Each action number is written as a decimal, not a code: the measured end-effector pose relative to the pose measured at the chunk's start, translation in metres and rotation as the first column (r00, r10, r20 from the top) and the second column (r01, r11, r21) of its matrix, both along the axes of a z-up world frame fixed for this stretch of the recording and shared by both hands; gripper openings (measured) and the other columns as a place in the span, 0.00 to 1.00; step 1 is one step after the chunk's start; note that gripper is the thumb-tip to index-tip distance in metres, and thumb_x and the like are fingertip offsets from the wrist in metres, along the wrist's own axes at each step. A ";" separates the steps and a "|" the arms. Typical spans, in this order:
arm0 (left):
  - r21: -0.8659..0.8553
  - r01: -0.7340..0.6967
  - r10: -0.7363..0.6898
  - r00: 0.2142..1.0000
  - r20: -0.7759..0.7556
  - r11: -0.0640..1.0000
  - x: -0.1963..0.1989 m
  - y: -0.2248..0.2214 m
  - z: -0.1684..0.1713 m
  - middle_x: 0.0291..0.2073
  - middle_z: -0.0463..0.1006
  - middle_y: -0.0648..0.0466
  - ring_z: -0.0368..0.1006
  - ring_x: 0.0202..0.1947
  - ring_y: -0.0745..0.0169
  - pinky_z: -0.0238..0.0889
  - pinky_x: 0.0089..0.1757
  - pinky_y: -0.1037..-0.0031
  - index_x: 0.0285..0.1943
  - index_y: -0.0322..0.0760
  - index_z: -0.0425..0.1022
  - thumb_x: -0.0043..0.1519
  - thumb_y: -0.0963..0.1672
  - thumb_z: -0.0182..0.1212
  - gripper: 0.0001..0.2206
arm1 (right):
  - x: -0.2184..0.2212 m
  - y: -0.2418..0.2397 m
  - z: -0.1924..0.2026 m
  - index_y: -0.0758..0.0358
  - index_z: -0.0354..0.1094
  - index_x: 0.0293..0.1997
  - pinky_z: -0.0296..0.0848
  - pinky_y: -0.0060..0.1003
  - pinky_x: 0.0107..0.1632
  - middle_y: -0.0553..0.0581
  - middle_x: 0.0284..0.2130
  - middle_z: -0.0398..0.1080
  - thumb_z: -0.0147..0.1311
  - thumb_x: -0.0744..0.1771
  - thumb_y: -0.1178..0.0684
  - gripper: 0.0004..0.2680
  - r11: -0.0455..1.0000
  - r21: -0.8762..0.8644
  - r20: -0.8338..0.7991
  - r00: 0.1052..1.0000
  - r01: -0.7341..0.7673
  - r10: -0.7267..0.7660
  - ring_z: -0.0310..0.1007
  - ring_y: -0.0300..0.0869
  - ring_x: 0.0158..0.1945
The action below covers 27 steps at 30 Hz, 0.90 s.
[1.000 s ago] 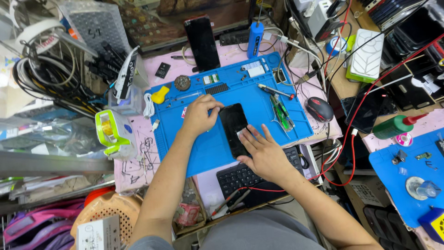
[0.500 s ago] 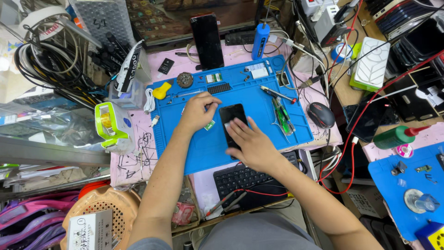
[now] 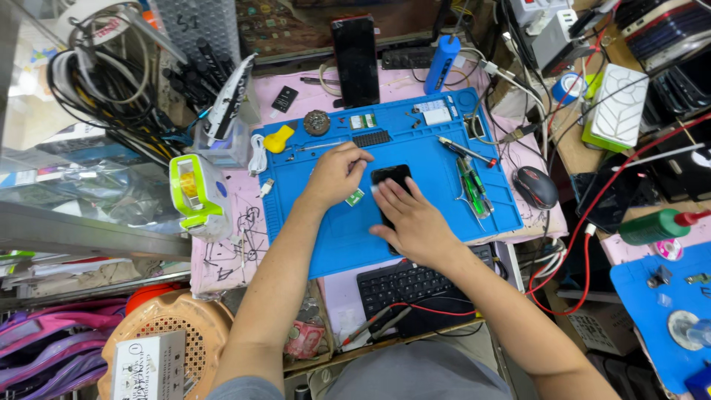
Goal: The person wipes a mobile phone screen with a cloth, fits a blue back cover onto the device, connects a charging cable, and then handles various small components and a circuit board on the repair bench.
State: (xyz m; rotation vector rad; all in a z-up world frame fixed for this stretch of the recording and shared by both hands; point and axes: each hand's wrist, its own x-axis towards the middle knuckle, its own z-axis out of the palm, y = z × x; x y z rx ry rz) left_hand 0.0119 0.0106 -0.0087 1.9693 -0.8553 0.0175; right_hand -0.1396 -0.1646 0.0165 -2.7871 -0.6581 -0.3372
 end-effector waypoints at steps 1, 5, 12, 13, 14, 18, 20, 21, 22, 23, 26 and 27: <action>-0.008 -0.002 0.002 1.000 -0.007 1.000 0.000 0.001 0.001 0.33 0.77 0.51 0.75 0.31 0.55 0.69 0.35 0.68 0.43 0.36 0.82 0.60 0.39 0.60 0.07 | -0.005 -0.003 0.003 0.73 0.61 0.66 0.47 0.55 0.73 0.69 0.63 0.65 0.48 0.69 0.39 0.25 1.000 -0.008 -0.012 1.000 0.007 -0.007 0.58 0.56 0.71; -0.028 -0.001 0.000 1.000 -0.005 1.000 0.004 0.000 0.001 0.32 0.76 0.50 0.74 0.31 0.55 0.68 0.35 0.67 0.44 0.35 0.81 0.60 0.39 0.59 0.07 | 0.002 -0.018 0.006 0.71 0.61 0.65 0.46 0.54 0.73 0.69 0.63 0.65 0.48 0.69 0.40 0.24 0.995 -0.085 -0.044 0.997 0.057 -0.061 0.57 0.55 0.71; -0.014 -0.021 0.021 0.999 -0.031 1.000 -0.003 -0.002 0.004 0.32 0.76 0.50 0.74 0.30 0.57 0.68 0.35 0.68 0.43 0.34 0.81 0.60 0.39 0.60 0.07 | 0.021 0.005 -0.003 0.74 0.59 0.67 0.46 0.54 0.73 0.70 0.63 0.64 0.48 0.69 0.38 0.26 0.995 -0.087 -0.014 0.998 0.057 -0.059 0.57 0.55 0.71; -0.011 -0.018 0.018 0.999 -0.038 1.000 -0.002 -0.002 0.004 0.32 0.76 0.51 0.73 0.30 0.58 0.68 0.35 0.69 0.43 0.34 0.81 0.60 0.39 0.59 0.07 | 0.013 0.003 -0.002 0.74 0.59 0.67 0.46 0.53 0.73 0.69 0.63 0.64 0.47 0.69 0.38 0.26 0.997 -0.062 -0.016 0.999 0.050 -0.051 0.57 0.55 0.71; -0.008 -0.020 0.020 0.999 -0.047 1.000 -0.002 -0.001 0.004 0.32 0.76 0.51 0.73 0.30 0.58 0.68 0.34 0.69 0.43 0.34 0.81 0.60 0.39 0.59 0.07 | 0.002 -0.004 0.000 0.73 0.59 0.67 0.45 0.53 0.73 0.69 0.64 0.64 0.46 0.69 0.38 0.26 0.999 -0.037 -0.019 0.999 0.039 -0.039 0.57 0.55 0.71; -0.028 0.002 -0.003 0.998 -0.056 1.000 0.000 -0.002 0.003 0.34 0.77 0.52 0.74 0.29 0.59 0.69 0.35 0.70 0.43 0.34 0.81 0.61 0.39 0.59 0.06 | -0.004 -0.028 0.002 0.72 0.58 0.68 0.45 0.55 0.73 0.66 0.64 0.64 0.46 0.69 0.38 0.25 0.989 -0.133 -0.019 0.997 0.072 -0.075 0.57 0.55 0.71; -0.003 -0.019 0.018 0.997 -0.073 1.000 -0.002 -0.002 0.002 0.32 0.76 0.52 0.73 0.29 0.59 0.67 0.33 0.69 0.43 0.35 0.82 0.60 0.39 0.59 0.07 | 0.008 -0.031 -0.001 0.72 0.58 0.68 0.45 0.54 0.74 0.67 0.65 0.64 0.45 0.70 0.39 0.25 0.987 -0.120 -0.028 0.994 0.103 -0.107 0.57 0.54 0.72; 0.009 -0.028 0.029 0.997 -0.076 1.000 -0.001 -0.003 0.003 0.31 0.76 0.51 0.73 0.28 0.58 0.67 0.33 0.69 0.43 0.35 0.82 0.60 0.39 0.59 0.07 | 0.013 -0.030 -0.001 0.72 0.58 0.68 0.45 0.54 0.74 0.67 0.65 0.64 0.45 0.70 0.39 0.24 0.986 -0.113 -0.026 0.992 0.120 -0.124 0.57 0.54 0.72; 0.000 -0.023 0.023 0.998 -0.056 1.000 -0.001 -0.002 0.005 0.31 0.76 0.51 0.73 0.28 0.59 0.67 0.33 0.69 0.43 0.35 0.82 0.60 0.39 0.60 0.07 | 0.013 -0.025 -0.001 0.73 0.58 0.68 0.46 0.54 0.74 0.68 0.65 0.63 0.45 0.70 0.39 0.25 0.991 -0.102 -0.008 0.996 0.092 -0.093 0.57 0.54 0.72; -0.009 -0.018 0.017 0.999 -0.036 1.000 0.000 -0.001 0.006 0.31 0.75 0.51 0.73 0.29 0.59 0.67 0.33 0.70 0.43 0.35 0.82 0.60 0.39 0.60 0.07 | 0.012 -0.020 -0.001 0.73 0.57 0.69 0.46 0.54 0.73 0.68 0.65 0.63 0.46 0.70 0.40 0.25 0.994 -0.092 0.011 0.998 0.063 -0.062 0.57 0.55 0.72; -0.017 -0.028 0.027 0.998 -0.053 0.999 -0.004 -0.001 0.004 0.31 0.75 0.52 0.73 0.29 0.60 0.67 0.33 0.70 0.43 0.35 0.82 0.60 0.39 0.60 0.07 | -0.019 -0.015 0.003 0.72 0.58 0.68 0.47 0.54 0.73 0.68 0.64 0.63 0.47 0.69 0.40 0.25 1.000 -0.026 -0.035 0.999 -0.003 0.002 0.57 0.55 0.71; -0.015 -0.036 0.035 0.997 -0.065 0.999 -0.004 -0.001 0.004 0.31 0.76 0.52 0.73 0.28 0.60 0.67 0.33 0.70 0.43 0.35 0.82 0.60 0.39 0.60 0.07 | -0.032 -0.015 0.005 0.71 0.59 0.67 0.47 0.54 0.73 0.68 0.64 0.64 0.48 0.69 0.40 0.24 1.000 0.003 -0.061 0.998 -0.020 0.021 0.57 0.55 0.71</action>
